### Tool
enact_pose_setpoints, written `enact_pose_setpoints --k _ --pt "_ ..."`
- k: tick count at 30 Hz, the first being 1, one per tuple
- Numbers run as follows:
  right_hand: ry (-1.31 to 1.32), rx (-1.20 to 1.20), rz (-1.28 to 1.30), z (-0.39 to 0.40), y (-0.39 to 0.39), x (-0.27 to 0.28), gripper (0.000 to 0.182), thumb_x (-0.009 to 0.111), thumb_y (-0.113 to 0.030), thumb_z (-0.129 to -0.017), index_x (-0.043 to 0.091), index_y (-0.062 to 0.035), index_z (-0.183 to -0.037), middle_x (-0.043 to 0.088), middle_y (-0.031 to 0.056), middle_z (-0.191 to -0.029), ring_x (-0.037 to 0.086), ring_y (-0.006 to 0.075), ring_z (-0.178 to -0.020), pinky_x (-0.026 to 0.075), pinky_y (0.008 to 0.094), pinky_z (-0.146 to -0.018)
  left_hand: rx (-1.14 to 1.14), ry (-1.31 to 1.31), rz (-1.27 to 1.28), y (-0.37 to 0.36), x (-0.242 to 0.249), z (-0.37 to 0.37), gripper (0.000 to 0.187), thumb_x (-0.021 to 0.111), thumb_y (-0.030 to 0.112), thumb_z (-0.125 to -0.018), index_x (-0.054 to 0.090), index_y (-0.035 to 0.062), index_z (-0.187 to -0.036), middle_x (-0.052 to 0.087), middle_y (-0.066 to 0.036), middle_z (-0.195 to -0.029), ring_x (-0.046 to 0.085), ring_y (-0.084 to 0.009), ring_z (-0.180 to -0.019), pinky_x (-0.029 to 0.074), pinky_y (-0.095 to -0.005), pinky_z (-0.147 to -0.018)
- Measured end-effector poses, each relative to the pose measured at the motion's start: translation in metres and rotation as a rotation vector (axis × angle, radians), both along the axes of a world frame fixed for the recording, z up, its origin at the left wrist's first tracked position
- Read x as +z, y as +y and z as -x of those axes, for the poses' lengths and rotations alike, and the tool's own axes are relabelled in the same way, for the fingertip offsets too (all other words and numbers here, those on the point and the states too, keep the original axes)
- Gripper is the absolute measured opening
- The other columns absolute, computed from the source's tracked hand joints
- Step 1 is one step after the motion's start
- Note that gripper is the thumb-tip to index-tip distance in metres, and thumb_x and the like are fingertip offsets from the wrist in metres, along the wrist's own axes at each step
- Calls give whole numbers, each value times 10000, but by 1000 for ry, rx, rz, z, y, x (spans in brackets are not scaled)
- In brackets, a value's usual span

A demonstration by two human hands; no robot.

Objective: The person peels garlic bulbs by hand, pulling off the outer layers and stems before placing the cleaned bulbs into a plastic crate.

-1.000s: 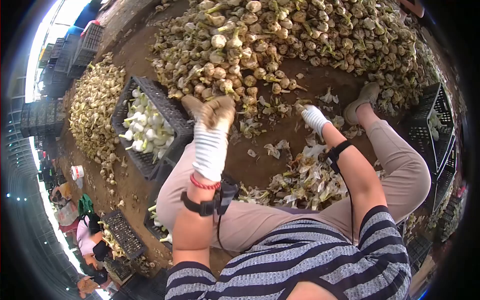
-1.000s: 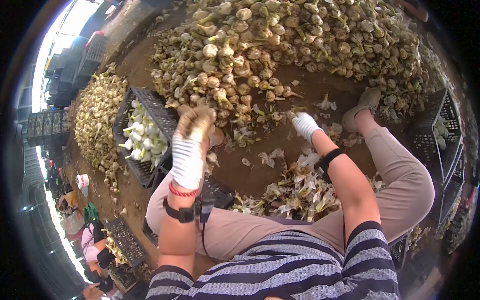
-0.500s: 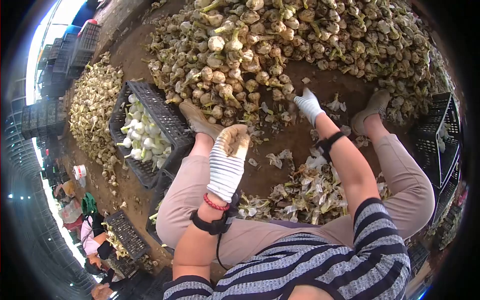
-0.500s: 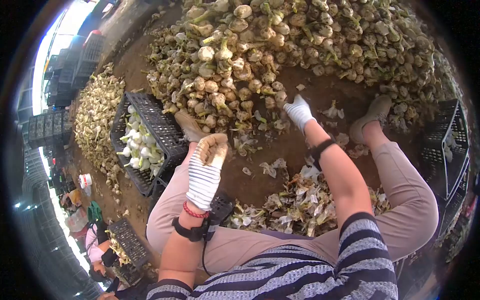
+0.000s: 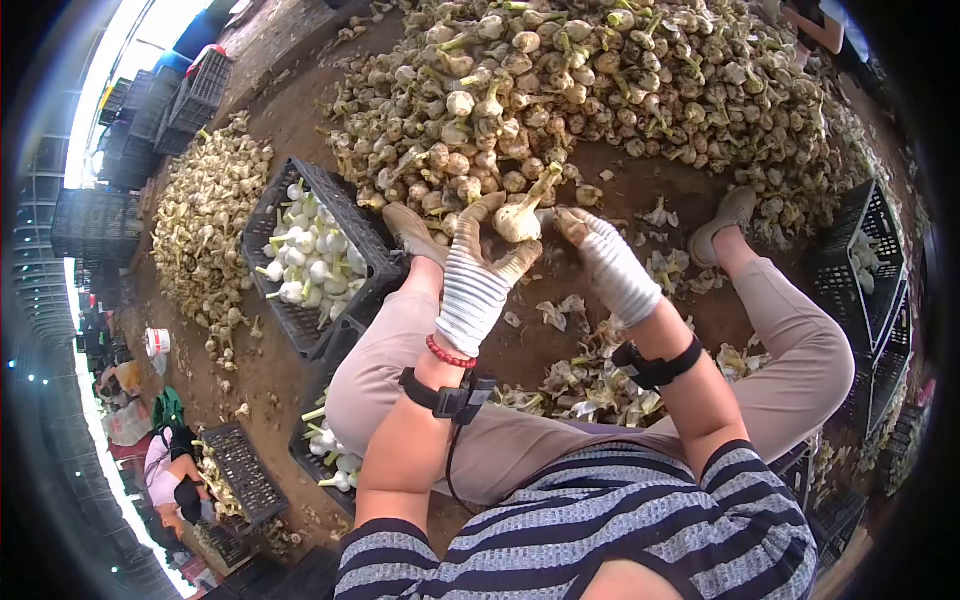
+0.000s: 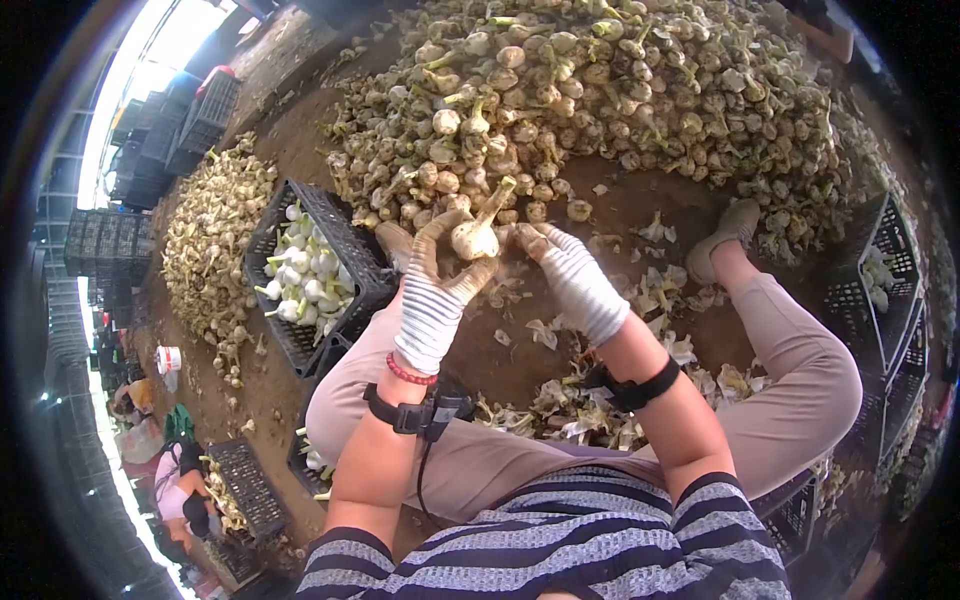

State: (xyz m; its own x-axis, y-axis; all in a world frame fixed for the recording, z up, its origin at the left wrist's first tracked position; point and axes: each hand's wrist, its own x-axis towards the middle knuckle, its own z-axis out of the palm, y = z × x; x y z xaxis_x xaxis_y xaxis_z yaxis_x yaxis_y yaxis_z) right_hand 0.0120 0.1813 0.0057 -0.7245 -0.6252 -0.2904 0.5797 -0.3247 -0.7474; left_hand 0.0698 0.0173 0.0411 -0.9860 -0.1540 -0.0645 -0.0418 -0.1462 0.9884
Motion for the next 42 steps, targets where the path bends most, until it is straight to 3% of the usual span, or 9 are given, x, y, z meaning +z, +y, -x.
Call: enact_pose_setpoints --k 2,5,15,20,25,28,33,38,42 --pt "448 -95 -104 -5 8 15 616 625 -444 -920 487 -19 -1344 608 19 -1149 541 88 -996 441 268 -891 61 120 134 3 4 -1 552 723 -94 -749 498 47 -1233 547 -80 -1192 547 -160 -1086 488 -286 -946" --pt "305 -235 77 -18 -7 39 535 619 -393 -938 518 -17 -1305 593 -6 -1122 511 67 -971 433 252 -869 26 184 209 3 -10 -1 575 733 -91 -732 500 49 -1238 557 -76 -1181 549 -165 -1085 473 -289 -964" --pt "588 -118 -269 -12 -1 51 290 583 -226 -959 604 -9 -1148 610 -4 -914 509 64 -844 450 250 -761 -38 72 175 3 22 -15 514 737 -2 -801 491 18 -1253 596 -99 -1140 592 -155 -1029 527 -289 -897" --pt "623 118 -395 -4 21 72 371 558 -277 -972 584 -3 -1221 633 33 -965 538 90 -869 460 251 -768 -73 -40 -169 0 21 -14 496 723 -5 -806 490 14 -1243 601 -94 -1132 604 -146 -992 517 -270 -899" --pt "725 10 -196 -7 20 73 429 579 -344 -961 592 4 -1211 650 16 -1026 522 71 -935 441 250 -830 -55 1 -221 1 16 -13 514 702 43 -847 446 20 -1292 600 -129 -1162 609 -181 -1033 513 -305 -919" --pt "467 -10 -339 -15 10 90 377 640 -268 -926 610 -5 -1195 647 -7 -1036 528 66 -940 441 258 -856 -59 21 -190 2 15 -14 525 697 25 -841 434 25 -1295 591 -122 -1158 599 -177 -1040 506 -304 -933" --pt "439 -67 -319 -15 11 73 282 613 -120 -906 625 -2 -1162 649 -1 -1024 536 73 -935 450 266 -837 -64 35 -123 4 13 -17 529 693 55 -849 426 32 -1306 589 -112 -1147 590 -179 -1041 503 -303 -920" --pt "785 -171 -550 -14 14 56 291 553 43 -834 634 4 -1110 637 28 -998 549 106 -951 457 271 -846 -127 -205 -605 4 20 -17 445 618 378 -910 550 48 -1200 625 -91 -1068 619 -176 -949 514 -280 -800" --pt "902 -128 -456 -26 15 60 323 528 92 -791 634 10 -1085 636 45 -1005 570 138 -956 466 273 -851 36 -480 -611 5 15 -6 525 491 547 -948 594 74 -1152 675 -71 -889 611 -157 -779 479 -242 -667"
